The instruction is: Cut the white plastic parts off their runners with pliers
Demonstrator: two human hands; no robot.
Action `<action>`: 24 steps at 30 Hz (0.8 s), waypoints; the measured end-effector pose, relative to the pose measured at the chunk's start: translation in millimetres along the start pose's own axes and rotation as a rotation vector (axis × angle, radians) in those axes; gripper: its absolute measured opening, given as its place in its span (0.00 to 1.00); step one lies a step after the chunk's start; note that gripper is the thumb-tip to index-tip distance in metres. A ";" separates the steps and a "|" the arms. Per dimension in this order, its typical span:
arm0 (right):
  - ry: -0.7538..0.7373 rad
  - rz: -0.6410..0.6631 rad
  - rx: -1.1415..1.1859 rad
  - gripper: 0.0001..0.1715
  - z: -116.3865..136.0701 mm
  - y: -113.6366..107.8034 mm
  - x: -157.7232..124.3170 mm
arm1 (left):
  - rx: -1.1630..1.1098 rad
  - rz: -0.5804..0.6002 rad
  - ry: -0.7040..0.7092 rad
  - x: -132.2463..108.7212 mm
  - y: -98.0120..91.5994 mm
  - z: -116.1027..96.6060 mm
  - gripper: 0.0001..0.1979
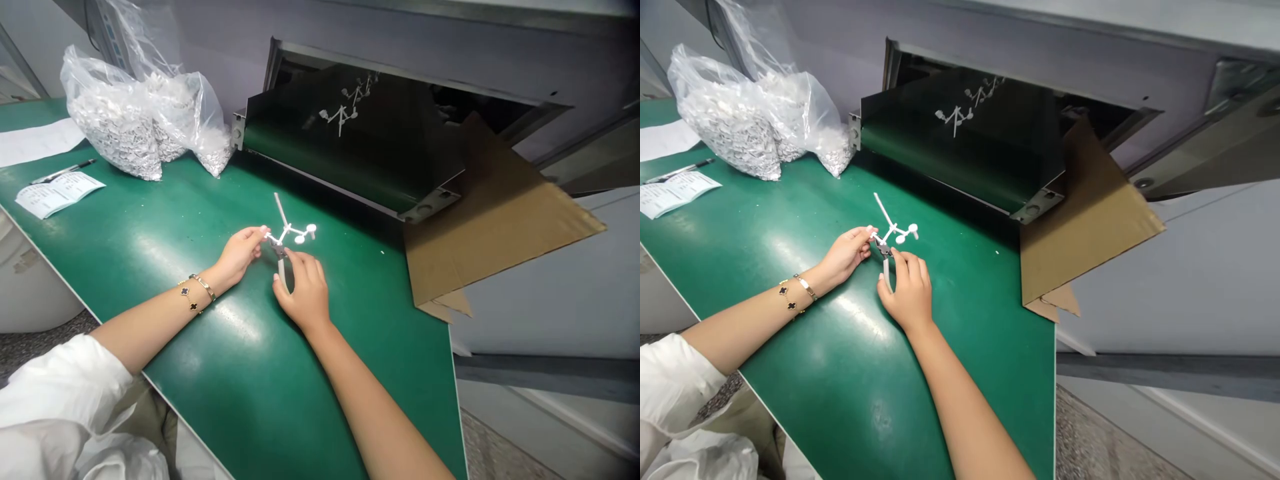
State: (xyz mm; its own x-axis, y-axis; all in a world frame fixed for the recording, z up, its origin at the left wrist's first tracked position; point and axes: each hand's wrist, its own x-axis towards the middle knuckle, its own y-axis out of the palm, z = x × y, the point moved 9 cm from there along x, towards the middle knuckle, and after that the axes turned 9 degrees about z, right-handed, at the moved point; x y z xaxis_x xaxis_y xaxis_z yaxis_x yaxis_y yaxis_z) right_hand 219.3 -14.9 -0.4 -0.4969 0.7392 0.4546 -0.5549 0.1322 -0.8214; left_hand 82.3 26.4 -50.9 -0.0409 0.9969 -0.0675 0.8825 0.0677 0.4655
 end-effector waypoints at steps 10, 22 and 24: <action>-0.017 -0.006 -0.048 0.27 1.6 1.3 -1.0 | -0.020 0.011 -0.033 -2.2 2.9 2.1 0.13; -0.091 -0.037 -0.064 0.27 4.1 -1.1 -1.3 | -0.040 0.049 -0.034 0.1 3.1 5.3 0.15; -0.108 -0.036 -0.065 0.27 4.0 -1.6 -1.4 | -0.012 0.050 -0.028 -0.3 3.8 4.4 0.14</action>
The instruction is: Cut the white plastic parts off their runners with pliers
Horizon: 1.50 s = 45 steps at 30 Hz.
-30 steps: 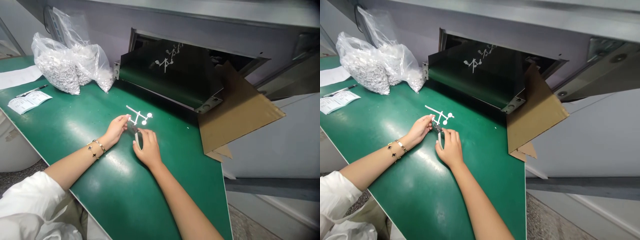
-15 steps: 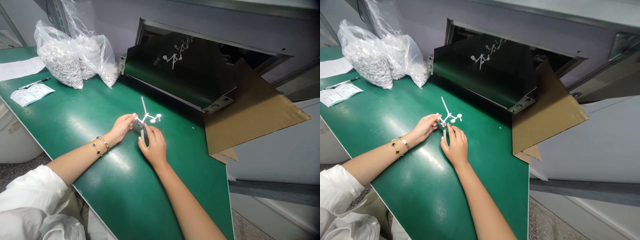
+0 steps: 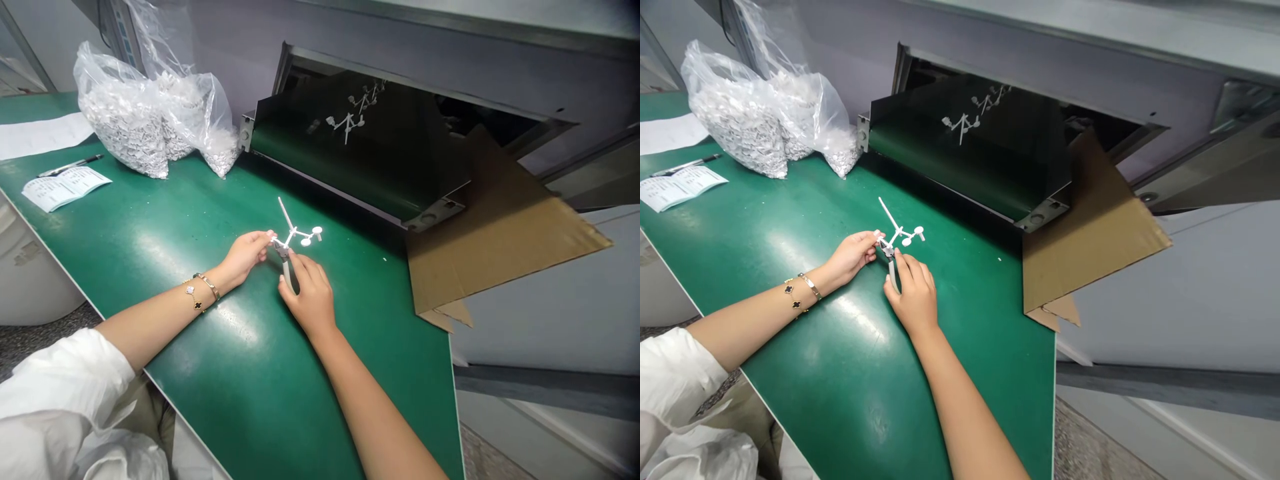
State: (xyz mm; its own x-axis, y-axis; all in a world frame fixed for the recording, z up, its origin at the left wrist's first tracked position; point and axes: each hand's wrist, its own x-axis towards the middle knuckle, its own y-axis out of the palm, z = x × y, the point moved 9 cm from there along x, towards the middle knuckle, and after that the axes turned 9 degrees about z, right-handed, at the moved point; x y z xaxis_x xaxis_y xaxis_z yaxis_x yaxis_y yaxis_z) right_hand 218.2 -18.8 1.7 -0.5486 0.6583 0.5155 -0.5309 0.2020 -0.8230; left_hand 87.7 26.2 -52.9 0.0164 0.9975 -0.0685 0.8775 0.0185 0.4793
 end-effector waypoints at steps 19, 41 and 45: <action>-0.025 0.038 -0.101 0.23 0.7 2.1 -0.1 | 0.028 -0.030 -0.159 1.5 -6.7 9.6 0.07; 0.019 0.034 -0.034 0.22 -2.5 4.6 0.5 | -0.070 -0.047 -0.150 1.1 -6.8 9.9 0.05; 0.025 0.020 -0.044 0.23 -1.2 2.3 0.2 | -0.064 -0.040 -0.141 0.6 -5.0 8.2 0.04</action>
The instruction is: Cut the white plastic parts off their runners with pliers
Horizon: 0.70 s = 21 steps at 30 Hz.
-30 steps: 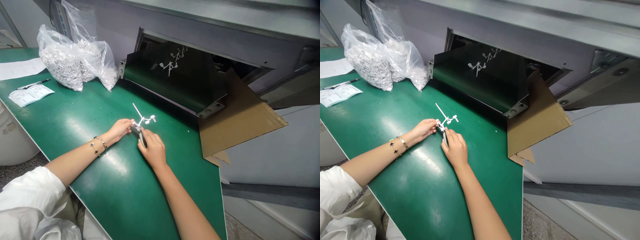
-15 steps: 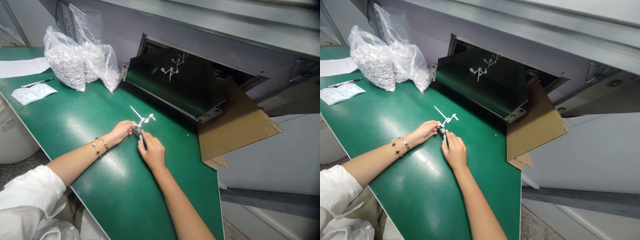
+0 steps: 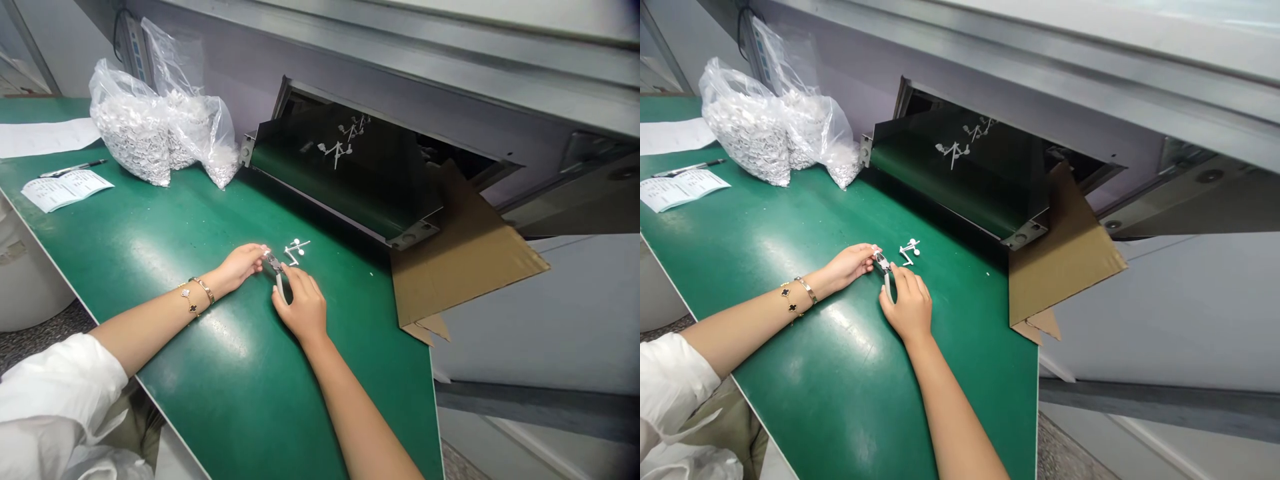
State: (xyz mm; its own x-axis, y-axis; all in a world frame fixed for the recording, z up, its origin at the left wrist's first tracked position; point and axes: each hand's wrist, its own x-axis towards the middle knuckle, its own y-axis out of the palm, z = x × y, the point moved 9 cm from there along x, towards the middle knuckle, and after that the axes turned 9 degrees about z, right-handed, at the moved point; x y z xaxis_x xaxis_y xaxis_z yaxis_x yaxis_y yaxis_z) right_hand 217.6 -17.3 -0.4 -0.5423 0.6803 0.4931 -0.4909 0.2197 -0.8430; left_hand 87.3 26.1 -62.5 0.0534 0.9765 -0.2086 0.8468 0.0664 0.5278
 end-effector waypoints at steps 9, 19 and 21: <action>0.319 -0.235 0.221 0.24 -41.8 -19.2 -9.3 | 0.029 -0.027 0.069 0.3 -4.3 -2.1 0.03; 0.358 -0.274 0.306 0.20 -55.2 -15.9 -8.3 | 0.957 0.198 0.369 -0.7 16.4 -21.0 0.04; 0.379 -0.284 0.335 0.19 -58.5 -15.3 -8.6 | 1.090 0.226 0.439 -3.2 21.1 -20.1 0.07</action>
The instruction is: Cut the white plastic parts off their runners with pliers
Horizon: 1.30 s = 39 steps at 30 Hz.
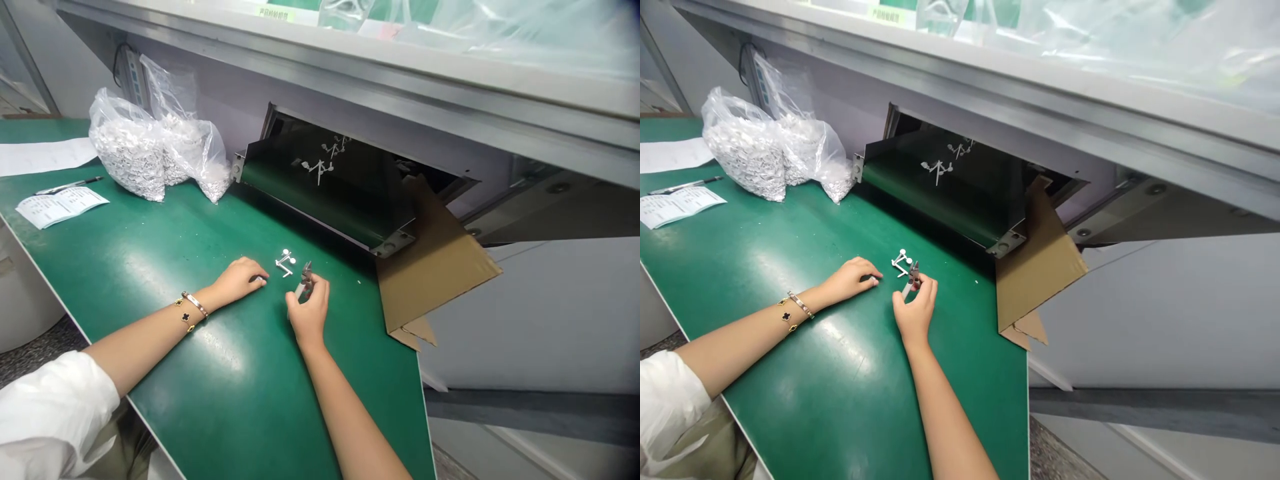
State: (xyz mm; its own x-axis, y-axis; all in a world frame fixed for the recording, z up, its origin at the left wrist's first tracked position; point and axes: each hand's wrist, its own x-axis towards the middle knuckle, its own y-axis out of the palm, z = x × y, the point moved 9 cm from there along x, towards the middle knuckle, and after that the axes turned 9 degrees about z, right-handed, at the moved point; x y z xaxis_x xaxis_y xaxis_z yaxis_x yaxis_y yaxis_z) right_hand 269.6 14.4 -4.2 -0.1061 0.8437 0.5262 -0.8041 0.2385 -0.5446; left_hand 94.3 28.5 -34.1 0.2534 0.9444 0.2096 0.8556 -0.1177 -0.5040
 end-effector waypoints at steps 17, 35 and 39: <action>0.137 -0.104 0.127 0.13 -28.0 7.0 2.9 | 0.073 0.027 -0.134 104.0 11.3 28.5 0.12; 0.110 -0.035 0.163 0.18 -37.7 8.4 14.5 | -0.474 -0.347 -0.184 -0.6 -28.5 30.9 0.17; 0.050 0.084 0.099 0.15 -16.8 15.7 9.4 | -0.695 -0.425 -0.225 -20.7 -30.2 34.8 0.19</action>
State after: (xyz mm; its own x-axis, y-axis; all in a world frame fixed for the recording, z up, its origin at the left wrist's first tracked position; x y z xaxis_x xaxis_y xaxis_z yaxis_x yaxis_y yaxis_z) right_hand 265.8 34.2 -18.8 -0.1483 0.8820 0.4473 -0.8476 0.1196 -0.5170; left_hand 47.5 23.2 -52.4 -0.1853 0.9811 0.0555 0.9596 0.1685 0.2255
